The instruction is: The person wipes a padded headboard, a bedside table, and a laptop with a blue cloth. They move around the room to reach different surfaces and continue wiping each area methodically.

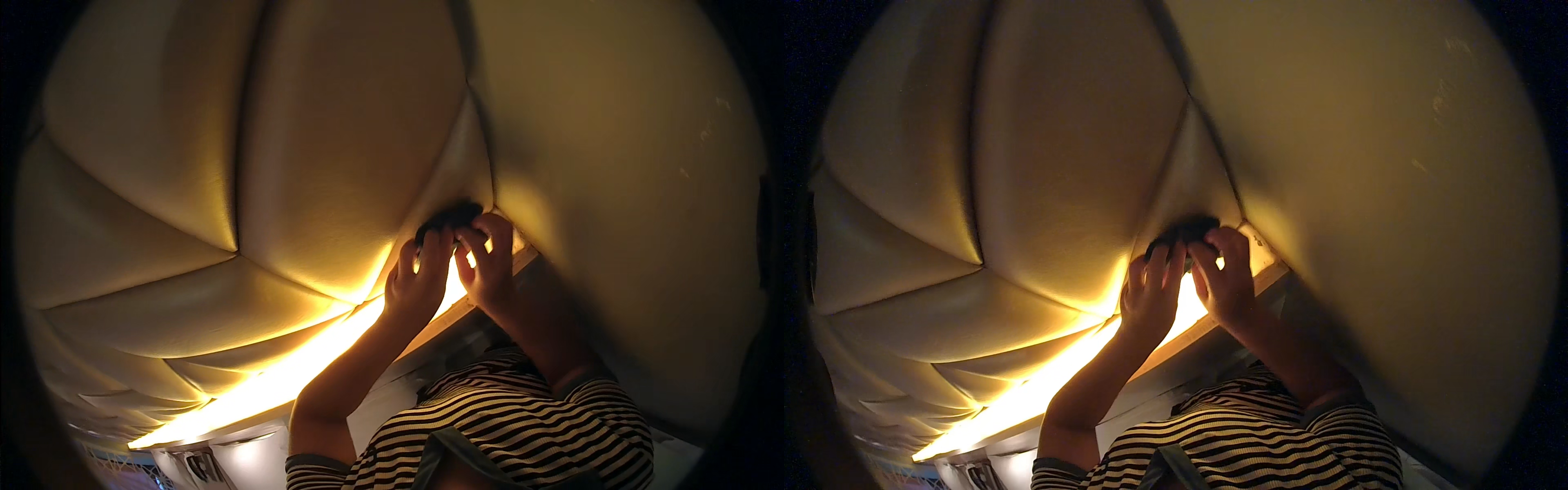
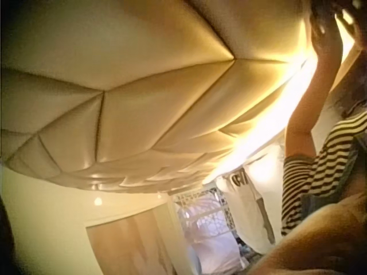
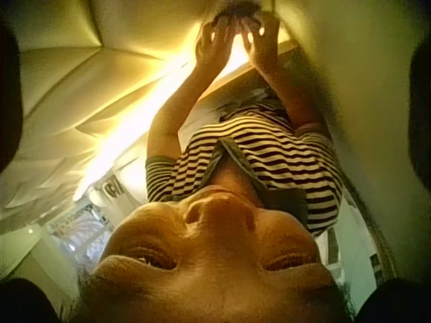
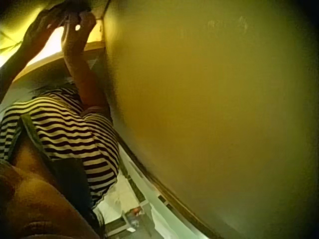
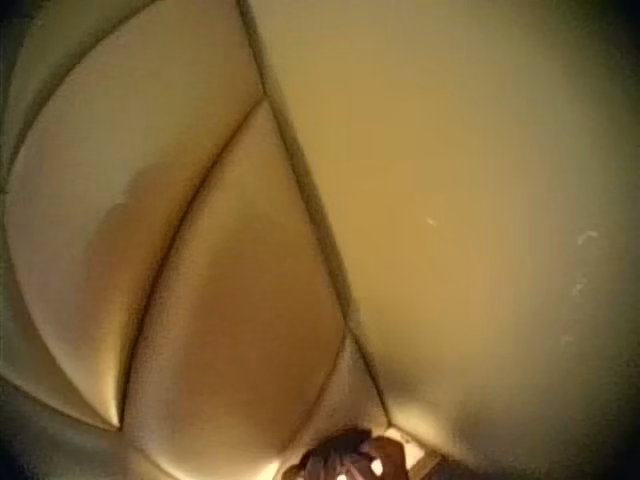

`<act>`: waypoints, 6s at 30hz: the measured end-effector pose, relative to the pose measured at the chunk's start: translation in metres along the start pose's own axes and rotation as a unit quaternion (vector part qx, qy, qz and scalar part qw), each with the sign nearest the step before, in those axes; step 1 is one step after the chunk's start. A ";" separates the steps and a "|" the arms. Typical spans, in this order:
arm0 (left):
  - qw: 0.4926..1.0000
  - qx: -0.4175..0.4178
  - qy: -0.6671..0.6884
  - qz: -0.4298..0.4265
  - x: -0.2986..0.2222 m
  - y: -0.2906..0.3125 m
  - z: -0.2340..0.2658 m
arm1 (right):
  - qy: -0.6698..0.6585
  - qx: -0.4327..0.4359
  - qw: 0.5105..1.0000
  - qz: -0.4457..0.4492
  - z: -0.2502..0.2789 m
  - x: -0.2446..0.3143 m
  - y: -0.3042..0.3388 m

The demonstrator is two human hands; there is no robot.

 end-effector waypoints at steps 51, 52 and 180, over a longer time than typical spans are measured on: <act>0.948 0.223 0.160 0.162 0.021 0.128 0.043 | -0.051 0.289 0.954 0.067 -0.050 0.073 0.061; 0.943 0.219 0.173 0.183 0.016 0.127 0.043 | -0.071 0.292 0.952 0.063 -0.048 0.070 0.058; 0.915 0.016 0.125 0.383 -0.043 0.166 0.071 | -0.058 0.571 0.805 0.152 -0.022 0.109 0.044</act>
Point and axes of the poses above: each hand's wrist, its own y-axis away from the middle knuckle, its own z-axis out of the back of the hand, x = y × z, the point moved 1 cm from there along -y, towards the middle knuckle, and after that the axes turned 7 degrees about -z, right-handed, at the moved point
